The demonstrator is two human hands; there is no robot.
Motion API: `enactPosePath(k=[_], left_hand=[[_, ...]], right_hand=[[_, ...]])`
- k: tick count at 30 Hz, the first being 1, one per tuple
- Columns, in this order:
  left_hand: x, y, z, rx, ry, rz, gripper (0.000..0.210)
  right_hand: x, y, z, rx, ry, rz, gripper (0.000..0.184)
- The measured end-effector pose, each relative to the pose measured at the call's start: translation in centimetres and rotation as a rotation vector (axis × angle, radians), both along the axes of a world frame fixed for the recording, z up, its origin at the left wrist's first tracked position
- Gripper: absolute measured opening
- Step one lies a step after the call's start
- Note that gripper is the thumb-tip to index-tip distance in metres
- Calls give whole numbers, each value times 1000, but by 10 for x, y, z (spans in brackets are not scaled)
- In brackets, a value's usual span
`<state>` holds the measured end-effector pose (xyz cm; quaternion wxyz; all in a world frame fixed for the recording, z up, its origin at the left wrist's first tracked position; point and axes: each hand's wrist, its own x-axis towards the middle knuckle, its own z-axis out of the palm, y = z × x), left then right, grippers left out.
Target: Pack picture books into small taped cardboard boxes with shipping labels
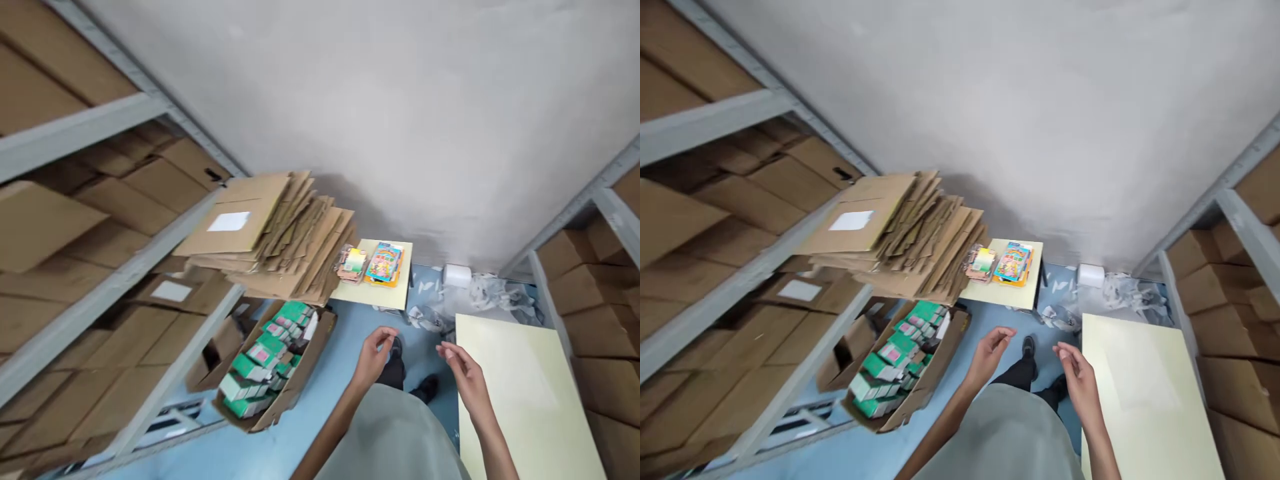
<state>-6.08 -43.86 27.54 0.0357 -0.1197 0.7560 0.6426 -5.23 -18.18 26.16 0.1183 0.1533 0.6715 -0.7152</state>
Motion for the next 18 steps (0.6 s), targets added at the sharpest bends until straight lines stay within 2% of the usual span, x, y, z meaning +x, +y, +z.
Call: enactPosePath(k=[4, 9, 14, 18], left_hand=[[11, -14, 2, 7, 32, 87, 35], [6, -38, -1, 15, 25, 138, 38], [-23, -74, -14, 28, 8, 141, 42], [-61, -115, -35, 74, 11, 129, 38]], right_hand=[[-6, -25, -10, -24, -19, 102, 67], [-23, -65, -2, -39, -4, 218, 66], [-52, -112, 7, -26, 38, 247, 64], [-90, -154, -1, 19, 30, 221, 66]])
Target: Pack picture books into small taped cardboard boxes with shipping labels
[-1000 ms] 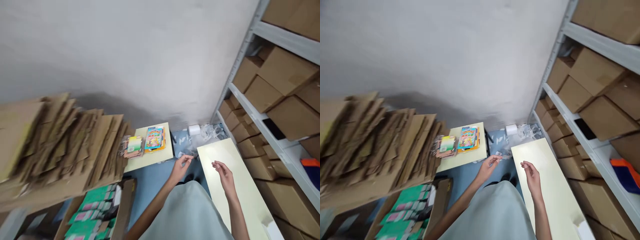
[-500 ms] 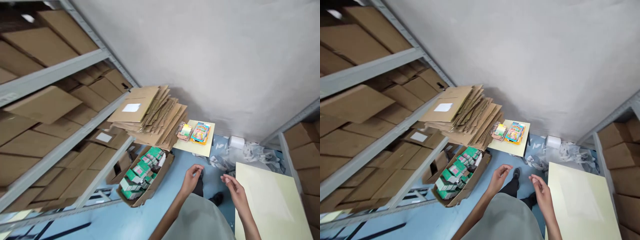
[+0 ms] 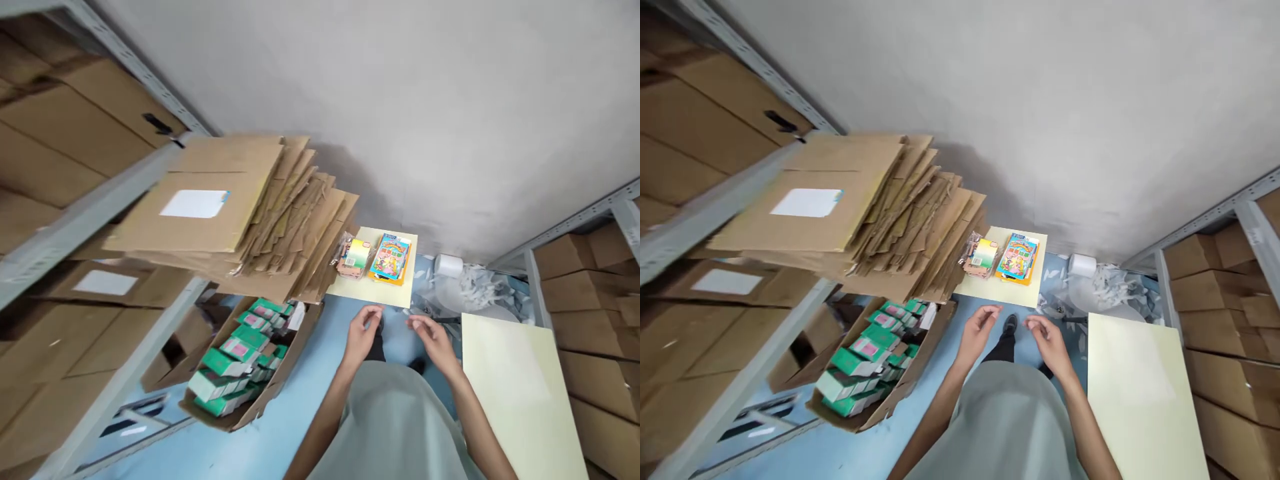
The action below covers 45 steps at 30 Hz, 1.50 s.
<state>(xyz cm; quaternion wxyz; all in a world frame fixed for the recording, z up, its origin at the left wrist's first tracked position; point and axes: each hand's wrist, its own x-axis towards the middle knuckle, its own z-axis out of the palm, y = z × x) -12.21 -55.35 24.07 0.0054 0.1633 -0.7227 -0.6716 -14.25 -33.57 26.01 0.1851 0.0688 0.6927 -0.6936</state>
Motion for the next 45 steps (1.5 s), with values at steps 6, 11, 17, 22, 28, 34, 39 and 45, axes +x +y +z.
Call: enactPosePath(k=[6, 11, 17, 22, 28, 34, 39, 45], left_hand=[[-63, -64, -39, -16, -6, -41, 38], [-116, -99, -81, -8, -72, -110, 40], [-170, -107, -130, -99, -173, -255, 39], [-188, -98, -157, -236, -298, -275, 42], [-195, -86, -166, -297, -338, -290, 43], [-191, -80, -159, -354, -313, -269, 40], [-189, -81, -149, -350, -252, -238, 28], [-198, -83, -142, -292, -208, -229, 18]], right_hand=[[-68, -52, -33, 86, -34, -33, 69], [-109, -70, -72, 185, -60, -44, 59], [-140, -76, -121, 441, -160, -11, 40], [-153, -82, -142, 467, -176, -21, 35], [-163, -91, -156, 478, -195, -33, 37], [-167, -90, -161, 498, -221, -46, 26], [-170, -81, -159, 488, -213, -91, 20], [-167, -72, -153, 371, -185, -181, 38]])
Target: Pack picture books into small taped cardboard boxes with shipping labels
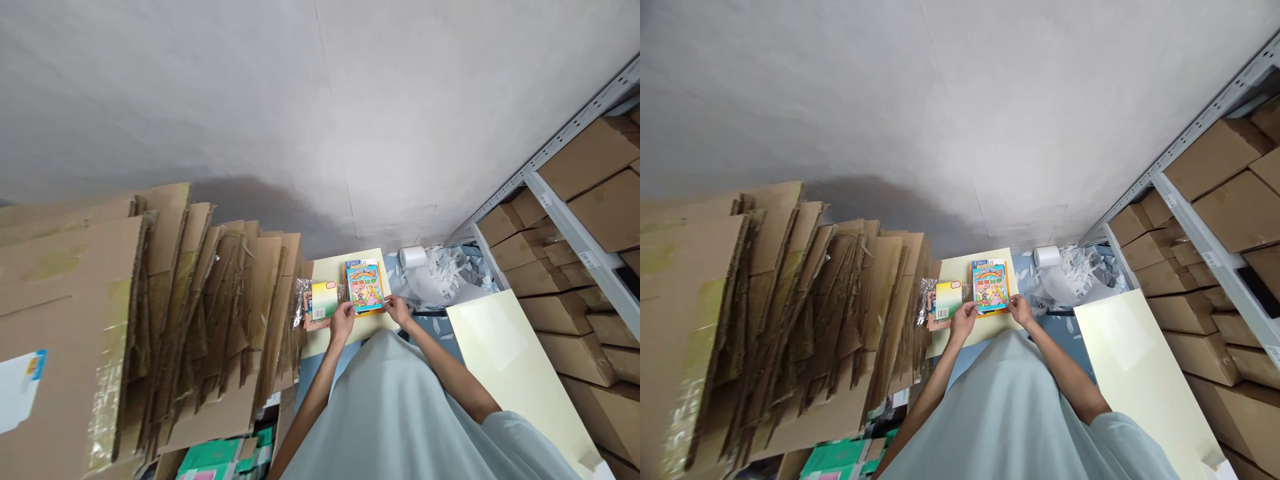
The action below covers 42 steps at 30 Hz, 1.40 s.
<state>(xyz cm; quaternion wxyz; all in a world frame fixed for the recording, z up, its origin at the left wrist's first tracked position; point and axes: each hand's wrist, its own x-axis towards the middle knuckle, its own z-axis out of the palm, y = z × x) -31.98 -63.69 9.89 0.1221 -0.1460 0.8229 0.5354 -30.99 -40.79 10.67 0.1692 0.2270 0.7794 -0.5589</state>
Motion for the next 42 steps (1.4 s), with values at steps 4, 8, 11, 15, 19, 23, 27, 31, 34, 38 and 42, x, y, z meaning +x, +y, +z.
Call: enactPosePath(k=[4, 8, 11, 15, 19, 23, 27, 31, 34, 38, 42], left_hand=[[-2, -1, 4, 80, 23, 5, 35], [4, 8, 9, 282, 25, -49, 64], [10, 24, 15, 365, -31, -193, 70], [19, 61, 21, 449, -166, -438, 69], [35, 112, 25, 512, -312, -708, 69], [64, 164, 36, 545, -397, -944, 66], [97, 212, 57, 536, -433, -1145, 63], [127, 258, 75, 510, -414, -1254, 61], [150, 291, 80, 470, -386, -1287, 60], [185, 332, 79, 414, -385, -1273, 59], [225, 375, 71, 384, -423, -1227, 57]], right_hand=[[13, 10, 8, -128, 36, -67, 55], [44, 29, 19, -232, 51, -178, 67], [81, 46, 30, -303, 33, -294, 69], [147, 66, 49, -335, 37, -456, 63], [220, 73, 73, -306, 59, -692, 56], [288, 74, 99, -271, 85, -935, 52], [344, 83, 121, -244, 146, -1115, 50], [385, 108, 130, -256, 207, -1207, 51], [411, 137, 126, -289, 259, -1221, 51], [443, 183, 112, -283, 319, -1215, 50], [478, 226, 96, -264, 341, -1223, 45]])
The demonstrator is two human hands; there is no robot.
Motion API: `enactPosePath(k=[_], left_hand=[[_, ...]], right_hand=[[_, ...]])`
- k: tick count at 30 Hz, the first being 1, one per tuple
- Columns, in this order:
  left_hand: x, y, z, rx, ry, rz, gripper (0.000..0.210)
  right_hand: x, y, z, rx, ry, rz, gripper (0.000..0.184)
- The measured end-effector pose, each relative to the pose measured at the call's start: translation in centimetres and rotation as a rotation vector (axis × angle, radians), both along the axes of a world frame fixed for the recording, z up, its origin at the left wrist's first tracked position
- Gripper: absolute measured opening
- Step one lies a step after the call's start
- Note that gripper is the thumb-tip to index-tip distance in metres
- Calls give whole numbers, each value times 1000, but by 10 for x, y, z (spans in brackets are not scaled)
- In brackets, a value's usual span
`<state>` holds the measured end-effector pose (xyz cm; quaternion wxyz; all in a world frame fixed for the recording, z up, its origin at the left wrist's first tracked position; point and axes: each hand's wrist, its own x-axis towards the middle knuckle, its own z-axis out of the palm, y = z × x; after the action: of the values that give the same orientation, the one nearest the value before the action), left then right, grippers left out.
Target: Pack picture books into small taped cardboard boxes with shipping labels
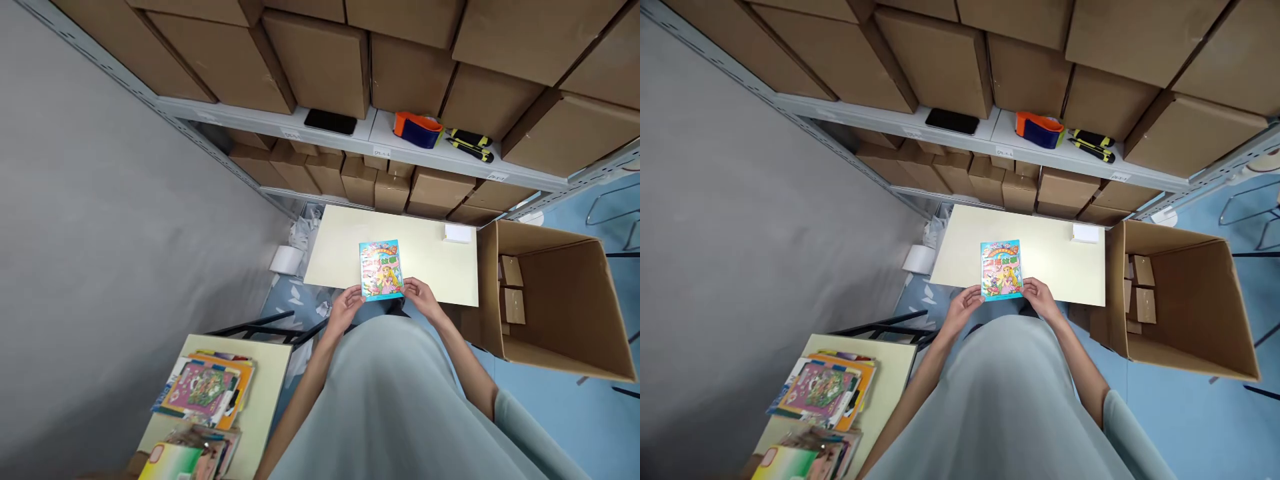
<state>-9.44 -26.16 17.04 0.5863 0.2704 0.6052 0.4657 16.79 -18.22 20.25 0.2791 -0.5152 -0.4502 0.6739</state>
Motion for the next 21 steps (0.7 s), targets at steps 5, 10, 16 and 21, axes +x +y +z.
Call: enactPosePath(k=[5, 10, 16, 21], left_hand=[[39, 49, -4, -6, -5, -3, 57], [52, 74, 3, -5, 19, -105, 52], [43, 96, 13, -12, 3, -174, 54], [30, 120, 23, -1, -28, -122, 60]], right_hand=[[38, 39, -6, -56, 17, 4, 40], [46, 67, -2, -89, 104, 17, 49], [34, 81, 8, -76, 137, -30, 53], [15, 72, 17, -73, 140, -81, 49]])
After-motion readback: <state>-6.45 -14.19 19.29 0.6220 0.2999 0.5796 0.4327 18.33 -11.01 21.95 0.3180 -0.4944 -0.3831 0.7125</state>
